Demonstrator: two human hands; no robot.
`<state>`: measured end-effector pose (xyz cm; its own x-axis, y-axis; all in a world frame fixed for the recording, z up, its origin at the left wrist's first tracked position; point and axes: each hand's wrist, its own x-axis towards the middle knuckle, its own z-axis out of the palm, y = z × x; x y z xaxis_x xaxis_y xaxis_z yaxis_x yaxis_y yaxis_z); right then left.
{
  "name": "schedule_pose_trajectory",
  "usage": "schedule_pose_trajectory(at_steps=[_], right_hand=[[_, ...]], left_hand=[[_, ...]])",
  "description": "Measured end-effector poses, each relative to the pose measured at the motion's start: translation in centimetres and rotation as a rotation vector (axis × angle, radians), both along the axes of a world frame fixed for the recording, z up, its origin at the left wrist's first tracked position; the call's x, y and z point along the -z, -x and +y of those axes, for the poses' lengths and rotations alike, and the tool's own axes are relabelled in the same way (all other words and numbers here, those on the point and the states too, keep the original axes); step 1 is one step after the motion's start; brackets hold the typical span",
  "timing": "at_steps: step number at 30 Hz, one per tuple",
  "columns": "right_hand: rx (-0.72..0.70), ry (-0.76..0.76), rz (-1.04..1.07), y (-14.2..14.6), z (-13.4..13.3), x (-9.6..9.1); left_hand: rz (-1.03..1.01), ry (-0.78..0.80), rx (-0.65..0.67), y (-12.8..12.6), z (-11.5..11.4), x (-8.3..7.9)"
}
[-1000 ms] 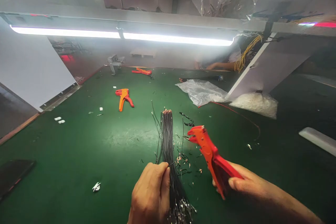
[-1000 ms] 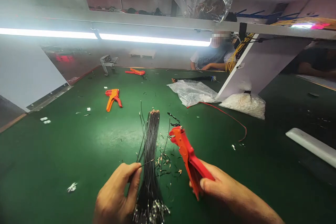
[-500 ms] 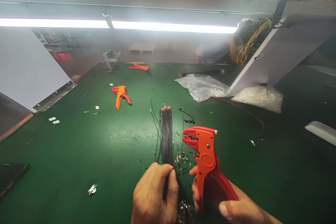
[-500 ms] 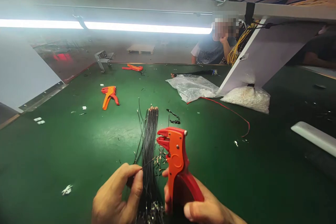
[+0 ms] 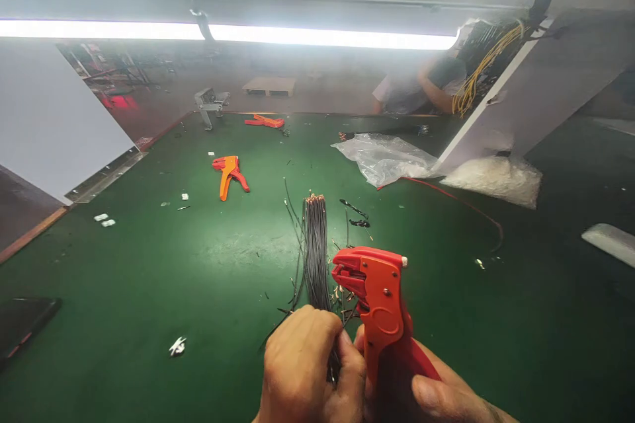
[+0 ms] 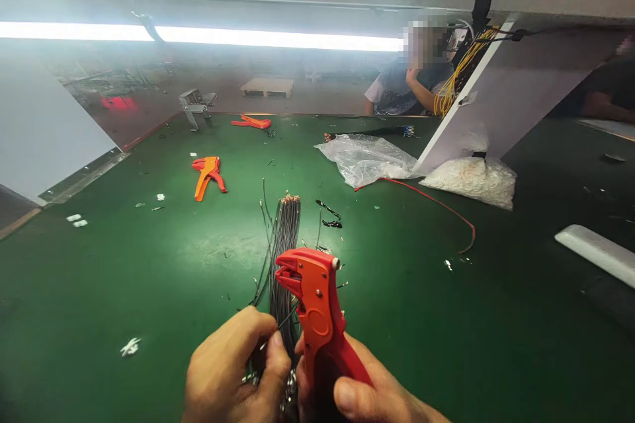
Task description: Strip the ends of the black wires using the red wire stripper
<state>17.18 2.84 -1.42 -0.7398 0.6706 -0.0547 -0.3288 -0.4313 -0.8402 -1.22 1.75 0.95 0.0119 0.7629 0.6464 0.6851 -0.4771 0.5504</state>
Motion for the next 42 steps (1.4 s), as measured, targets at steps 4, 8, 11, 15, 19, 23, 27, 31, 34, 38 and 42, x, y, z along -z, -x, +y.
schedule_pose_trajectory(at_steps=[4,8,11,15,19,23,27,31,34,38,42], right_hand=[[-0.033,-0.026,0.004,0.7,0.3,-1.0],[-0.025,-0.053,-0.029,1.3,0.4,-1.8],[-0.009,-0.046,-0.019,1.4,0.1,-1.7],[0.001,-0.057,-0.029,1.4,-0.3,-1.0],[-0.001,-0.067,-0.055,1.5,-0.3,-0.4],[0.02,-0.135,-0.116,1.4,-0.3,-0.4],[0.054,-0.17,-0.193,1.0,-0.6,0.2],[0.093,-0.162,-0.24,0.2,-1.0,1.2],[0.122,-0.114,-0.263,-0.1,-1.1,1.8],[0.084,-0.099,-0.143,0.1,-0.8,1.4],[0.046,0.083,0.028,-0.4,-0.4,0.4]], left_hand=[[-0.018,0.0,0.008,-0.2,0.0,-0.1],[-0.005,-0.026,0.017,-0.3,0.0,-0.1],[0.017,-0.048,0.022,-0.4,0.1,0.0],[0.041,-0.067,0.02,-0.4,0.2,0.3],[0.039,-0.069,0.029,-0.5,0.2,0.5],[0.052,-0.069,0.035,-0.5,0.2,0.6],[0.069,-0.078,0.04,-0.6,0.1,0.7],[0.059,-0.082,0.035,-0.6,0.2,0.9],[0.068,-0.085,0.05,-0.6,0.2,0.9],[0.074,-0.059,0.05,-0.4,0.2,0.8],[-0.121,0.052,0.026,0.5,0.3,0.4]])
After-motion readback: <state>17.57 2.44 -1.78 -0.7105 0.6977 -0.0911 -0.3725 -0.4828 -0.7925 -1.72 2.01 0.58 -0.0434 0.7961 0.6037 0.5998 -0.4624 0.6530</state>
